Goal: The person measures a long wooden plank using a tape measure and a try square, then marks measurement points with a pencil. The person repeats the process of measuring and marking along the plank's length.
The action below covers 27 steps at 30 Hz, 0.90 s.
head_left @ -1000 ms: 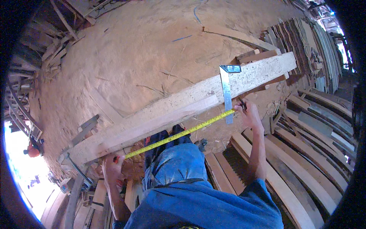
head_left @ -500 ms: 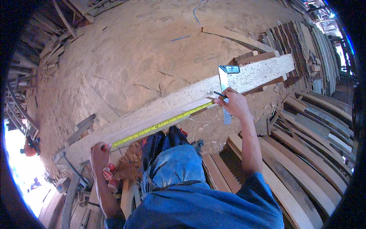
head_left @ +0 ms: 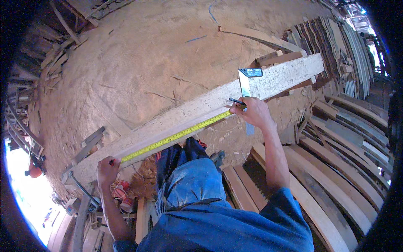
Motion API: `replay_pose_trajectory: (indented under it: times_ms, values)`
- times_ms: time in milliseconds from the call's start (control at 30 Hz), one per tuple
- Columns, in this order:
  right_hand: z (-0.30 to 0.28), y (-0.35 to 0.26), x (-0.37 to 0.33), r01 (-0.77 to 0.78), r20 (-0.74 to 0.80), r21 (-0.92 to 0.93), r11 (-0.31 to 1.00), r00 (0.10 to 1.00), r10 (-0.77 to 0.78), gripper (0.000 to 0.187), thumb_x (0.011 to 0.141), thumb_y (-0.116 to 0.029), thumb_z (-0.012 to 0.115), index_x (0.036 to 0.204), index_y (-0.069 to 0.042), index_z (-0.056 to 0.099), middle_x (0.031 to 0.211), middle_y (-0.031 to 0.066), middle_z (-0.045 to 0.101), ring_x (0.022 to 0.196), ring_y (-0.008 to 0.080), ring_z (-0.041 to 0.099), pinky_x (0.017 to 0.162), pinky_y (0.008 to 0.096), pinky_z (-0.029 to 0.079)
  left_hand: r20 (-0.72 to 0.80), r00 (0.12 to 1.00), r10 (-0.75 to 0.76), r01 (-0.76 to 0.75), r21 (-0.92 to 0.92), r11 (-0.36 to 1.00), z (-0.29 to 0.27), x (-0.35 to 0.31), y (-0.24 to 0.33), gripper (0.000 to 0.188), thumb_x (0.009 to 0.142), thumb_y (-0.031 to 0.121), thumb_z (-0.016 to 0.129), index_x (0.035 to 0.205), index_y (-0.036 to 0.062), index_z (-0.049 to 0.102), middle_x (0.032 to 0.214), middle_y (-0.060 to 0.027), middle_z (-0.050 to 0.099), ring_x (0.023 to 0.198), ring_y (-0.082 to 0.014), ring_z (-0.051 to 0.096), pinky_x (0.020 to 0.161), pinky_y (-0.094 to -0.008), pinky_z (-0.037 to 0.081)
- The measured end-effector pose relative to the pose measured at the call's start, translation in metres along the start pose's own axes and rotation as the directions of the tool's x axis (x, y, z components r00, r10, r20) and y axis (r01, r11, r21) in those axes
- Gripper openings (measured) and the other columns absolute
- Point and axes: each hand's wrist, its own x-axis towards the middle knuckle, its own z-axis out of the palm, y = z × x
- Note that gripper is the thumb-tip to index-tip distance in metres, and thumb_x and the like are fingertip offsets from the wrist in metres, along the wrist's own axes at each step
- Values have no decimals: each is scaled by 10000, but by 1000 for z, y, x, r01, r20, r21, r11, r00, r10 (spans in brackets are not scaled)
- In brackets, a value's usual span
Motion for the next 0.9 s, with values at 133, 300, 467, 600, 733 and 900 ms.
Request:
replay_pose_trajectory:
  times_ms: [133, 300, 467, 600, 733, 900]
  values:
    - [-4, -5, 3, -25, 33, -23, 999, 999, 26, 468, 859, -542, 738, 910, -77, 729, 840, 167, 726, 831, 372, 710, 729, 485, 547, 2, 1000, 10, -10, -22, 1000, 0, -1, 0, 292, 880, 295, 732, 885, 4, 729, 770, -184, 698, 713, -324, 685, 688, -433, 520]
    - [-4, -6, 4, -66, 57, -4, 998, 996, 66, 463, 842, -532, 754, 908, -75, 730, 855, 168, 730, 838, 370, 713, 734, 478, 552, 22, 999, 27, -28, 24, 999, 4, 6, -6, 289, 887, 288, 713, 879, -1, 721, 791, -201, 699, 737, -347, 689, 701, -446, 522]
    - [0, -3, 7, -64, 39, -9, 998, 997, 64, 468, 840, -538, 753, 910, -76, 731, 852, 165, 729, 841, 364, 715, 736, 475, 553, 63, 998, 20, -21, 13, 1000, 7, 13, -11, 295, 887, 287, 702, 848, -6, 693, 785, -219, 676, 747, -382, 671, 713, -457, 514]
    - [-1, -4, 9, -68, 67, 23, 997, 996, 66, 476, 835, -546, 753, 918, -78, 734, 851, 159, 730, 847, 364, 716, 753, 470, 554, 60, 998, 12, -11, -20, 1000, 10, 10, -18, 334, 883, 314, 701, 824, -13, 672, 778, -232, 656, 750, -405, 655, 714, -470, 509]
    - [4, 1, 7, -40, 32, 19, 999, 999, 39, 514, 862, -594, 690, 942, -88, 727, 890, 184, 733, 845, 403, 711, 751, 526, 555, 38, 999, -3, 5, -47, 999, 11, 10, -15, 364, 880, 347, 694, 819, -12, 673, 783, -230, 661, 759, -407, 658, 721, -480, 509]
    - [-3, -4, 7, -99, 71, 24, 995, 993, 97, 492, 827, -559, 760, 942, -81, 735, 871, 157, 731, 874, 361, 714, 778, 463, 554, -39, 999, 12, -16, -80, 997, 9, 3, -3, 355, 864, 350, 699, 825, -2, 684, 796, -220, 676, 782, -404, 668, 732, -482, 513]
